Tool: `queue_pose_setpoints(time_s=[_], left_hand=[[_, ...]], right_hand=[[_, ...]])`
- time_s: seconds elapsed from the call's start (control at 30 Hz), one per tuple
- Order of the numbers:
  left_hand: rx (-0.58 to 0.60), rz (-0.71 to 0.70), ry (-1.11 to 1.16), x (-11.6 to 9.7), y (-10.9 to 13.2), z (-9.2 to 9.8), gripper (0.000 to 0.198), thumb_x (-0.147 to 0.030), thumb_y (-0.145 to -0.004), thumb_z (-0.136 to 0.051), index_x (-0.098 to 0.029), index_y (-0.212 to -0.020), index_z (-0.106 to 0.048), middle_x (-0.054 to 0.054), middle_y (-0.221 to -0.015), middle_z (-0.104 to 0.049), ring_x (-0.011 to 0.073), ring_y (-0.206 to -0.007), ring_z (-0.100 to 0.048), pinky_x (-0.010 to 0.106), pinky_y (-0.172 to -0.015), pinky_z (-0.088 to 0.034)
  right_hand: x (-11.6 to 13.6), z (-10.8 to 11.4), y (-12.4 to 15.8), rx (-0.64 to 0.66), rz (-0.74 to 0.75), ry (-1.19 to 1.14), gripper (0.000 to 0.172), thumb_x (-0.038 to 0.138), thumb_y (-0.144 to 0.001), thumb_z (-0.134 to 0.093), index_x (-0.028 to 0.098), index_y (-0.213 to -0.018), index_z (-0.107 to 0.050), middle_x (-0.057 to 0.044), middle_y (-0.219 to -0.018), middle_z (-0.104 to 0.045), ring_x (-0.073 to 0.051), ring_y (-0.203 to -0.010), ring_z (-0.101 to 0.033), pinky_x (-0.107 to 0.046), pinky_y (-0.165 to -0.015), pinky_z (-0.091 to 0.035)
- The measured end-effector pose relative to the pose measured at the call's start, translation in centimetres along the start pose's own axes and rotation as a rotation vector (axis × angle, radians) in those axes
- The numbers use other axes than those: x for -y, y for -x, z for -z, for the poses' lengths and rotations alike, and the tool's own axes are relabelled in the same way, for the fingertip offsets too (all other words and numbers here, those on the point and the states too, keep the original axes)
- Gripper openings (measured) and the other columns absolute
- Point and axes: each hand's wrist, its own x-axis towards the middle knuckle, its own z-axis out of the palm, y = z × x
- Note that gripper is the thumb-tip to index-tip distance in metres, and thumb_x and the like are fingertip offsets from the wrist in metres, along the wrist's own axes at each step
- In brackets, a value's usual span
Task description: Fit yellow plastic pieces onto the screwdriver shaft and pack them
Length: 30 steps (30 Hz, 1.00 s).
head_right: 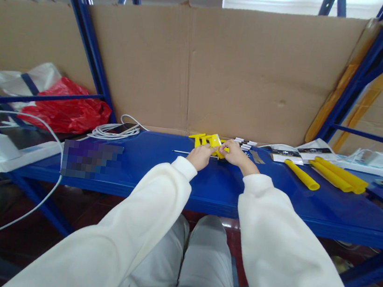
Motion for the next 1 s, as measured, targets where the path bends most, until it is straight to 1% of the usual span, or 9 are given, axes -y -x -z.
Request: queue_pose_setpoints(time_s=[0.13, 0.23, 0.33, 0.43, 0.5, 0.57, 0.7, 0.87, 1.0], left_hand=[[-0.011, 0.005, 0.014, 0.1, 0.0, -0.1, 0.059, -0.005, -0.098, -0.037, -0.020, -0.154, -0.049, 0.018, -0.136, -0.063, 0.0275, -0.119, -0.063, 0.041, -0.100, -0.055], [-0.024, 0.019, 0.020, 0.0, -0.1, -0.2, 0.060, -0.005, -0.097, -0.038, -0.020, -0.154, -0.049, 0.018, -0.136, -0.063, 0.0274, -0.117, -0.063, 0.041, -0.099, -0.055], [-0.041, 0.027, 0.020, 0.0, -0.1, -0.3, 0.060, -0.005, -0.097, -0.037, -0.021, -0.153, -0.049, 0.017, -0.133, -0.064, 0.0267, -0.116, -0.063, 0.041, -0.099, -0.054], [-0.061, 0.041, 0.023, 0.1, -0.2, -0.3, 0.059, -0.007, -0.098, -0.037, -0.020, -0.154, -0.048, 0.016, -0.133, -0.064, 0.0256, -0.117, -0.063, 0.039, -0.100, -0.053], [-0.068, 0.057, 0.025, 0.3, -0.3, -0.4, 0.058, -0.008, -0.099, -0.038, -0.020, -0.155, -0.047, 0.017, -0.135, -0.063, 0.0254, -0.117, -0.063, 0.037, -0.100, -0.053], [-0.067, 0.064, 0.024, 0.5, -0.3, -0.5, 0.058, -0.008, -0.099, -0.038, -0.020, -0.155, -0.047, 0.017, -0.135, -0.062, 0.0256, -0.117, -0.064, 0.037, -0.100, -0.053], [-0.064, 0.063, 0.019, 0.6, -0.4, -0.6, 0.058, -0.008, -0.099, -0.036, -0.021, -0.155, -0.047, 0.017, -0.134, -0.063, 0.0260, -0.117, -0.064, 0.039, -0.099, -0.053], [-0.042, 0.070, -0.002, 0.5, -0.1, -0.5, 0.064, -0.008, -0.098, -0.039, -0.024, -0.160, -0.038, 0.018, -0.142, -0.057, 0.0274, -0.120, -0.063, 0.040, -0.097, -0.054], [0.028, 0.072, -0.043, 0.6, 0.2, -0.3, 0.076, -0.006, -0.097, -0.041, -0.037, -0.164, -0.025, 0.014, -0.142, -0.053, 0.0265, -0.115, -0.064, 0.040, -0.093, -0.055]], right_hand=[[0.0, -0.1, 0.0, -0.009, -0.039, -0.042, 0.008, 0.022, -0.077, -0.064, 0.023, -0.069, -0.064, -0.006, -0.082, -0.068, -0.023, -0.090, -0.064, -0.042, -0.100, -0.049], [0.3, -0.2, 0.2, -0.045, -0.138, -0.131, 0.005, 0.026, -0.077, -0.069, 0.022, -0.077, -0.064, -0.005, -0.087, -0.069, -0.023, -0.089, -0.064, -0.041, -0.095, -0.052], [0.7, -0.4, 0.2, -0.123, -0.252, -0.230, 0.015, 0.027, -0.075, -0.073, 0.021, -0.085, -0.064, -0.006, -0.095, -0.071, -0.022, -0.091, -0.065, -0.038, -0.091, -0.053], [0.9, -0.3, 0.2, -0.177, -0.341, -0.274, 0.014, 0.029, -0.077, -0.072, 0.020, -0.084, -0.064, -0.007, -0.095, -0.072, -0.021, -0.092, -0.065, -0.036, -0.090, -0.054], [1.1, 0.1, 0.2, -0.141, -0.377, -0.277, 0.014, 0.033, -0.079, -0.071, 0.020, -0.078, -0.065, -0.007, -0.089, -0.072, -0.022, -0.090, -0.066, -0.037, -0.089, -0.054], [1.3, 0.5, 0.4, -0.058, -0.387, -0.267, 0.021, 0.038, -0.079, -0.072, 0.020, -0.071, -0.066, -0.006, -0.085, -0.072, -0.023, -0.088, -0.066, -0.037, -0.089, -0.053], [1.8, 1.0, 0.8, 0.055, -0.387, -0.282, 0.031, 0.049, -0.073, -0.076, 0.020, -0.068, -0.068, -0.006, -0.085, -0.072, -0.023, -0.084, -0.064, -0.037, -0.088, -0.051], [1.9, 1.0, 1.0, 0.010, -0.412, -0.351, 0.040, 0.058, -0.071, -0.073, 0.019, -0.069, -0.065, -0.005, -0.080, -0.069, -0.021, -0.079, -0.059, -0.037, -0.083, -0.049], [1.5, 1.0, 0.9, -0.033, -0.415, -0.338, 0.048, 0.066, -0.070, -0.072, 0.019, -0.068, -0.063, -0.004, -0.074, -0.064, -0.020, -0.074, -0.056, -0.036, -0.078, -0.049]])
